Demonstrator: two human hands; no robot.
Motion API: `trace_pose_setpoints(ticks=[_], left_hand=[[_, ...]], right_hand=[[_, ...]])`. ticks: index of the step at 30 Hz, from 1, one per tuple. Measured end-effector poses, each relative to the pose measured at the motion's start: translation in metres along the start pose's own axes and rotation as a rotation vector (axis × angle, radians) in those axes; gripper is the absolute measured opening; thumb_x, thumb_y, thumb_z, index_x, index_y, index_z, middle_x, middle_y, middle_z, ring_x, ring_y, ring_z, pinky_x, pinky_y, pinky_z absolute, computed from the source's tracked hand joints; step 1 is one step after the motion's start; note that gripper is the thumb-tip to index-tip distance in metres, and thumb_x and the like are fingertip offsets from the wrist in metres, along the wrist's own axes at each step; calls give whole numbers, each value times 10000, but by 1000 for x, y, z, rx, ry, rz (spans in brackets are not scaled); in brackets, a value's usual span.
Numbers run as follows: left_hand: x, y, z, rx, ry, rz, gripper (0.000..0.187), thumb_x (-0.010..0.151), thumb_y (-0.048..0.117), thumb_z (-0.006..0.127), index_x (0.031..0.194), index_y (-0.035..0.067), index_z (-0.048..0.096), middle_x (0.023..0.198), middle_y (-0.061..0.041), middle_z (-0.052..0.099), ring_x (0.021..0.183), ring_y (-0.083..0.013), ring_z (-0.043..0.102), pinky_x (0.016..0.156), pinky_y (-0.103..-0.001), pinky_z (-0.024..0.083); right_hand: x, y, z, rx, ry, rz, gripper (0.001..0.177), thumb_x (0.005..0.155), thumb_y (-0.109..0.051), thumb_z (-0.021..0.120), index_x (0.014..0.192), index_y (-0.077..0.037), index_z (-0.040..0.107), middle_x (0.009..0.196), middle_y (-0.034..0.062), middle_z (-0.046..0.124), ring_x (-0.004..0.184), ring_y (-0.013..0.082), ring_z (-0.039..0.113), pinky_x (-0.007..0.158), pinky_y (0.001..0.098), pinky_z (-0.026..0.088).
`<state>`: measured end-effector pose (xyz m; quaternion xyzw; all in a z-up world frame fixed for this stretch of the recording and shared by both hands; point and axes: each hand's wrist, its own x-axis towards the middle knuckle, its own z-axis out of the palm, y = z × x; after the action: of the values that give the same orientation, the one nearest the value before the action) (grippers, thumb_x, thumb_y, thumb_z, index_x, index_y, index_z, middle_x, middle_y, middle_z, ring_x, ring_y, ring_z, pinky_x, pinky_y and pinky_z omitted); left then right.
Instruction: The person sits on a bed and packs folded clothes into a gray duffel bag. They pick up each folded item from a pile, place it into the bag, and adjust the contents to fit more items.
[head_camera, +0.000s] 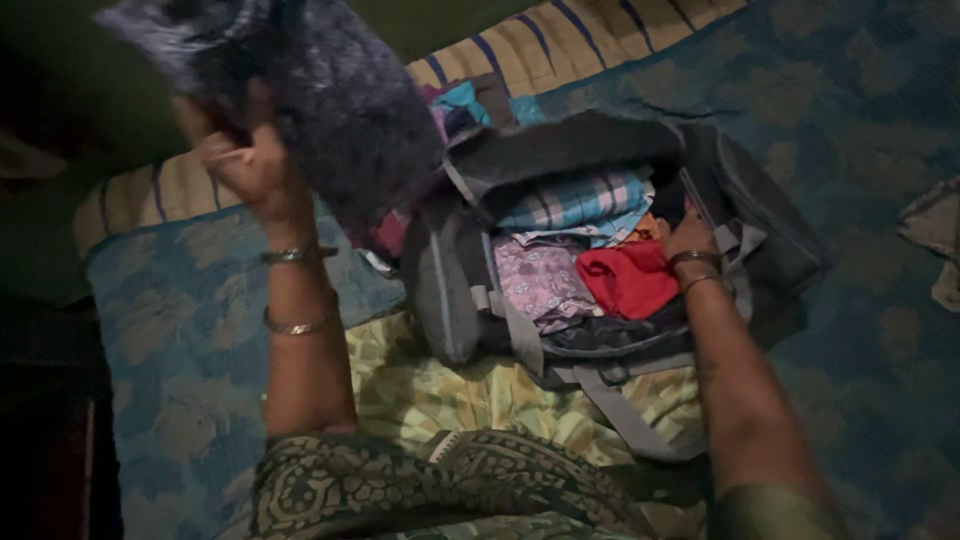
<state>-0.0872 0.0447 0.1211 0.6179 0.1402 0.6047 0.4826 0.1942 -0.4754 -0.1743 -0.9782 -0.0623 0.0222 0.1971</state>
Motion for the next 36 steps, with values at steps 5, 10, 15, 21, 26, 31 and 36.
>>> trace_pose_setpoints(ticks=[5,10,15,21,26,31,36], left_hand=[[-6,23,-66,186,84,507,443,1113,0,668,1489,7,434,1643,-101,412,1039,-62,466,951,-259,421],[-45,106,-76,84,-23,253,121,1127,18,690,1228,1,625,1241,-76,695,968,-110,582,874,-272,459],[-65,159,-60,-158,-135,195,96,1152,43,645,1118,52,555,1086,12,611,927,-82,520,845,-243,435],[-97,169,-37,-141,-212,127,214,1144,38,677,1017,72,508,917,39,505,828,-63,446,761,-226,394],[-119,182,-4,-65,-318,145,195,1114,61,694,1003,72,534,912,33,509,815,-72,447,752,-233,413],[-139,204,10,-236,-453,74,155,1086,81,726,1119,31,583,989,24,613,900,-76,541,820,-208,457],[-141,192,13,-622,-518,-402,210,1077,127,695,1213,3,593,1134,-54,685,1013,-128,631,926,-285,520]], right_hand=[[-5,-9,-8,-37,54,-22,843,925,-500,688,1541,-16,374,1247,342,637,1116,513,629,909,576,515],[-2,-16,-20,-130,-41,46,892,899,-571,689,1541,-15,417,1279,328,655,1165,491,644,972,558,523],[5,-24,-54,-220,-58,-133,940,815,-583,768,1467,11,443,1307,352,594,1166,526,589,938,557,495],[-108,-111,-132,173,-140,-310,627,902,-312,768,1444,-53,587,1199,179,682,1026,291,663,912,360,519],[-244,-192,-216,1072,-430,-575,505,1019,-128,660,1489,2,530,1397,107,652,1267,226,667,1066,337,526],[-273,-227,-226,1313,-583,-596,688,999,-174,659,1571,-5,316,1543,139,488,1423,256,513,1170,414,445],[-272,-218,-191,1596,-918,-333,618,996,-210,622,1538,37,455,1460,189,595,1319,293,589,1111,456,456]])
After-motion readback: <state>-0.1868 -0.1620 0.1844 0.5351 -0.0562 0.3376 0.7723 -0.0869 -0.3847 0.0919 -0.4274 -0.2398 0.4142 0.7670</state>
